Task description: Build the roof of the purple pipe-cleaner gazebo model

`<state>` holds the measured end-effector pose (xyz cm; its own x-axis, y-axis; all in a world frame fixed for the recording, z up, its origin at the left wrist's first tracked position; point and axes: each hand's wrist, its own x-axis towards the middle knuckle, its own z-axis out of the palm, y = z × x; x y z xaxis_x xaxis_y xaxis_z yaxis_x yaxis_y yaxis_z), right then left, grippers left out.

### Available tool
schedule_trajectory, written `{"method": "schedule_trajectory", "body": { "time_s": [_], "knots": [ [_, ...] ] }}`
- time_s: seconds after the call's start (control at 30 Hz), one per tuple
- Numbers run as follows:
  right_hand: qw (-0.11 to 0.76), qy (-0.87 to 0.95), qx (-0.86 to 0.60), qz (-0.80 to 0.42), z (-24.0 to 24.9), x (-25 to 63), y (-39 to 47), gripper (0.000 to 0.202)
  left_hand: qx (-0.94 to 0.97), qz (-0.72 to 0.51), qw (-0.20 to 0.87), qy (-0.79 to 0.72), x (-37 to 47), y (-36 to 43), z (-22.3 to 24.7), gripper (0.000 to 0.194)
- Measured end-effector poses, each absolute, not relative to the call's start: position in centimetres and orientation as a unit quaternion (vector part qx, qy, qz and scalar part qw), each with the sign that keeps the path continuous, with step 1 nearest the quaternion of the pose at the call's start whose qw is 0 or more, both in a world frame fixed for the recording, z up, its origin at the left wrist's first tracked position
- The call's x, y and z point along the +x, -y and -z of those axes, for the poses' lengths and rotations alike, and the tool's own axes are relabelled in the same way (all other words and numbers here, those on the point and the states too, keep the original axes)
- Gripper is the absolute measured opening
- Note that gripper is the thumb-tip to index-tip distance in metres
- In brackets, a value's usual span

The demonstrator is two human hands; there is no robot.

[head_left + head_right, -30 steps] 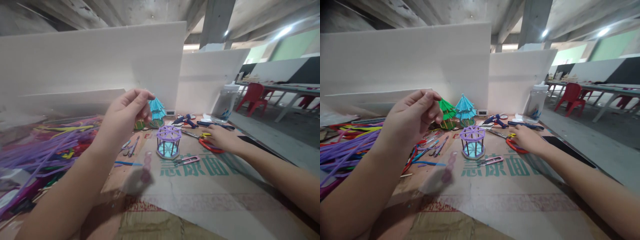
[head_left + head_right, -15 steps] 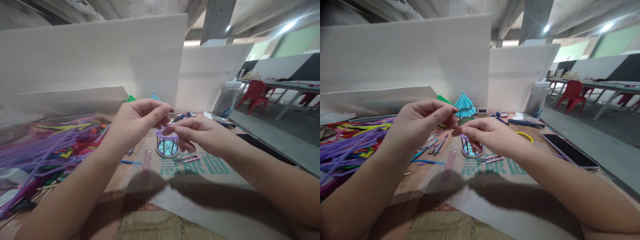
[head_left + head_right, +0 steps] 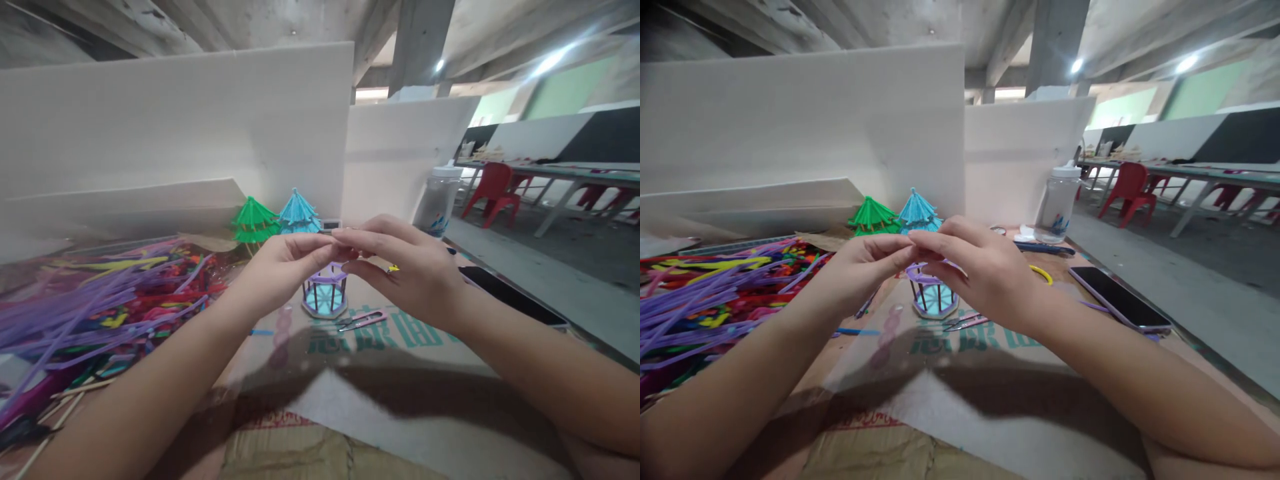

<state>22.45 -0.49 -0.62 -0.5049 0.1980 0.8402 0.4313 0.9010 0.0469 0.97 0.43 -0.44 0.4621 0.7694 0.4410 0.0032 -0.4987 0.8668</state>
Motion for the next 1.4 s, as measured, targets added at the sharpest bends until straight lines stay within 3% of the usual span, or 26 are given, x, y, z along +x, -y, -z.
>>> {"method": "schedule_trajectory", "body": {
  "time_s": [0.33,0.47,0.57,0.7,0.9,1.1,1.4],
  "knots": [
    [0.525,0.818,-0.129,0.195,1.5,22.4,-0.1,0.021,0.701,-0.42,0.529,-0.227,1.9,0.4,1.4,0.023],
    [0.577,0.789,-0.189,0.094,1.1,22.5,-0.5,0.013,0.666,-0.418,0.579,-0.214,1.7,0.4,0.9,0.042],
    [0.575,0.782,-0.238,0.014,0.6,22.6,-0.9,0.011,0.663,-0.424,0.572,-0.232,1.5,0.1,0.8,0.045],
    [0.571,0.789,-0.224,-0.019,0.5,22.6,-1.0,0.012,0.68,-0.411,0.549,-0.259,1.7,-0.6,1.3,0.034],
    [0.546,0.806,-0.229,-0.007,0.8,22.3,-0.4,0.014,0.735,-0.358,0.517,-0.252,1.7,-1.3,2.3,0.027],
    [0.534,0.817,-0.216,0.036,1.1,22.4,-0.5,0.011,0.693,-0.451,0.481,-0.293,1.9,-1.0,1.8,0.029],
    [0.522,0.827,-0.134,0.16,3.0,21.9,-1.7,0.043,0.671,-0.504,0.461,-0.288,1.8,-1.3,2.2,0.033]
  ]
}}
